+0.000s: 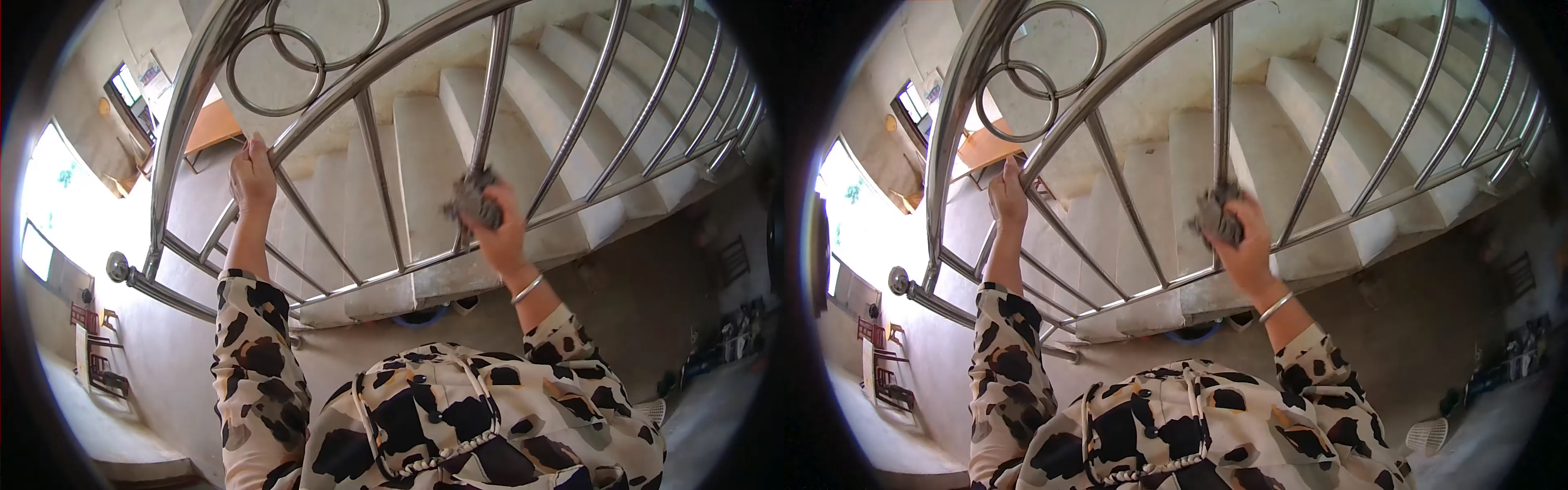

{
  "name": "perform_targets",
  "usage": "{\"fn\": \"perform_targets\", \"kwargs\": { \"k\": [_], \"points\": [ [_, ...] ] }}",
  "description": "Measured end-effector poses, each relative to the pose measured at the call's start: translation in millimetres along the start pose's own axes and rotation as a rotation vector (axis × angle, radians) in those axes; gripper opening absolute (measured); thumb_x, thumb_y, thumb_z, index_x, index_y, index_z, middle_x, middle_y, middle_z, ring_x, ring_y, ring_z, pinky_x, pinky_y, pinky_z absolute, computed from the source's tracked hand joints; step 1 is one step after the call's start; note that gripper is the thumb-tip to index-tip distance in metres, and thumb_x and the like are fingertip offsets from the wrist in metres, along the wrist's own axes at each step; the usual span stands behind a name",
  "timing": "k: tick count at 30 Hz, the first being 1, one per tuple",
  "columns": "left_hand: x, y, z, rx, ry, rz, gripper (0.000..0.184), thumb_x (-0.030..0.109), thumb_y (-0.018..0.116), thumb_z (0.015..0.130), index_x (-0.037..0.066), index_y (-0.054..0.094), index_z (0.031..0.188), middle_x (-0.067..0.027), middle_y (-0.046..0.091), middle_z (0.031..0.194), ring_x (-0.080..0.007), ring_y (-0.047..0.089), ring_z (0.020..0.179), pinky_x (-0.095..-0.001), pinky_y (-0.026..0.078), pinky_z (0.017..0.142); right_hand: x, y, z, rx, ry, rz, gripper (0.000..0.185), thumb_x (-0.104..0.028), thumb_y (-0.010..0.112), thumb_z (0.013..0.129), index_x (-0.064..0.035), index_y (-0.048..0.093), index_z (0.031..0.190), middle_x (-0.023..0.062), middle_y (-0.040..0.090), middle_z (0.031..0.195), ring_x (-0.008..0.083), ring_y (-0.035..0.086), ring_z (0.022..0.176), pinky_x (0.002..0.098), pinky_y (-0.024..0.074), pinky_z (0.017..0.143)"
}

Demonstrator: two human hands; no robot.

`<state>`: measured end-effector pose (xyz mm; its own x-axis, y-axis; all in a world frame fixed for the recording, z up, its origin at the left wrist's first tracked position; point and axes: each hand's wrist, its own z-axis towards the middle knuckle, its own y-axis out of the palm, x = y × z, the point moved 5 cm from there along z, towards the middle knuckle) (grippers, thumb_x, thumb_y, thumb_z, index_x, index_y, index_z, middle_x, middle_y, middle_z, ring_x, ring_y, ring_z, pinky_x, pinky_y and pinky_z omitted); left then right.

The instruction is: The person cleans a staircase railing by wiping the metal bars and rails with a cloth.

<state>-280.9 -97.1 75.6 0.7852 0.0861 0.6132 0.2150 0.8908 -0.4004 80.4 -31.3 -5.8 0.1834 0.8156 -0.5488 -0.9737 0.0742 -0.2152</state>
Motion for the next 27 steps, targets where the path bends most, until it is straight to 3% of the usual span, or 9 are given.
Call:
{"fn": "perform_targets", "kwargs": {
  "k": [4, 6, 8, 11, 16, 20, 22, 25, 27],
  "points": [
    [2, -1, -1, -0.046, -0.033, 0.008, 0.054, 0.043, 0.037, 0.088, -0.002, 0.052, 0.061, -0.0197, 0.049, 0.056, -0.0353, 0.048, 0.056, -0.0420, 0.035, 0.056, -88, -37, 117, 0.290, -0.519, -0.129, 0.040, -0.013, 0.075, 0.060, -0.0044, 0.054, 0.093, 0.0128, 0.058, 0.092, 0.0379, 0.048, 0.103, 0.0418, 0.0403, 0.084],
    [-1, 0, -1, -0.071, -0.016, 0.017, 0.054, 0.042, 0.037, 0.088, -0.002, 0.051, 0.061, -0.0208, 0.049, 0.057, -0.0370, 0.048, 0.057, -0.0428, 0.035, 0.056, -98, -35, 141, 0.282, -0.587, -0.123, 0.037, -0.010, 0.073, 0.060, -0.0059, 0.055, 0.093, 0.0116, 0.058, 0.090, 0.0390, 0.047, 0.105, 0.0424, 0.0399, 0.084],
    [0, -1, -3, -0.063, -0.013, 0.038, 0.054, 0.042, 0.036, 0.088, -0.002, 0.052, 0.061, -0.0214, 0.050, 0.058, -0.0377, 0.049, 0.058, -0.0431, 0.036, 0.057, -95, -20, 143, 0.141, -0.662, -0.273, 0.042, -0.006, 0.074, 0.058, -0.0035, 0.056, 0.095, 0.0206, 0.051, 0.113, 0.0359, 0.045, 0.113, 0.0374, 0.0412, 0.085],
    [0, -2, -2, -0.017, 0.010, 0.061, 0.053, 0.041, 0.036, 0.089, -0.001, 0.054, 0.063, -0.0221, 0.053, 0.061, -0.0390, 0.051, 0.062, -0.0437, 0.038, 0.059, -61, -7, 97, 0.161, -0.382, -0.106, 0.042, -0.005, 0.072, 0.055, -0.0056, 0.057, 0.095, 0.0273, 0.047, 0.116, 0.0420, 0.044, 0.112, 0.0408, 0.0411, 0.088],
    [-1, -1, -3, 0.048, 0.041, 0.074, 0.053, 0.041, 0.035, 0.089, -0.001, 0.058, 0.066, -0.0221, 0.057, 0.069, -0.0399, 0.054, 0.072, -0.0437, 0.041, 0.066, 11, 23, -35, -0.321, 0.007, -0.363, 0.041, -0.003, 0.068, 0.057, -0.0111, 0.052, 0.094, 0.0277, 0.040, 0.119, 0.0455, 0.051, 0.089, 0.0416, 0.0455, 0.074],
    [-8, 1, -5, -0.029, -0.071, 0.071, 0.051, 0.040, 0.037, 0.089, -0.003, 0.060, 0.073, -0.0237, 0.059, 0.081, -0.0398, 0.055, 0.082, -0.0420, 0.041, 0.074, 35, 6, -44, -0.382, 0.337, -0.058, 0.036, -0.009, 0.068, 0.065, -0.0022, 0.048, 0.094, 0.0199, 0.056, 0.086, 0.0357, 0.056, 0.083, 0.0360, 0.0445, 0.071],
    [-15, 6, -1, -0.007, -0.051, 0.052, 0.051, 0.040, 0.037, 0.089, -0.004, 0.060, 0.076, -0.0246, 0.059, 0.085, -0.0398, 0.055, 0.085, -0.0416, 0.041, 0.076, 14, -23, -4, -0.231, 0.429, 0.087, 0.035, -0.014, 0.069, 0.069, 0.0005, 0.051, 0.095, 0.0154, 0.059, 0.079, 0.0199, 0.058, 0.075, 0.0314, 0.0444, 0.070],
    [-20, 4, 0, -0.006, -0.004, 0.040, 0.053, 0.040, 0.036, 0.089, -0.006, 0.060, 0.079, -0.0270, 0.058, 0.090, -0.0404, 0.056, 0.087, -0.0406, 0.042, 0.077, -46, -91, 79, 0.217, -0.051, -0.079, 0.034, -0.016, 0.071, 0.067, 0.0003, 0.055, 0.092, 0.0134, 0.057, 0.082, 0.0223, 0.056, 0.079, 0.0333, 0.0446, 0.070],
    [-24, 7, 1, -0.021, 0.003, 0.032, 0.052, 0.040, 0.035, 0.089, -0.005, 0.059, 0.078, -0.0244, 0.059, 0.076, -0.0368, 0.057, 0.072, -0.0396, 0.042, 0.067, -99, -132, 134, 0.348, -0.339, -0.392, 0.034, -0.015, 0.071, 0.065, -0.0018, 0.056, 0.093, 0.0151, 0.057, 0.089, 0.0279, 0.055, 0.083, 0.0354, 0.0445, 0.072]
  ]
}}
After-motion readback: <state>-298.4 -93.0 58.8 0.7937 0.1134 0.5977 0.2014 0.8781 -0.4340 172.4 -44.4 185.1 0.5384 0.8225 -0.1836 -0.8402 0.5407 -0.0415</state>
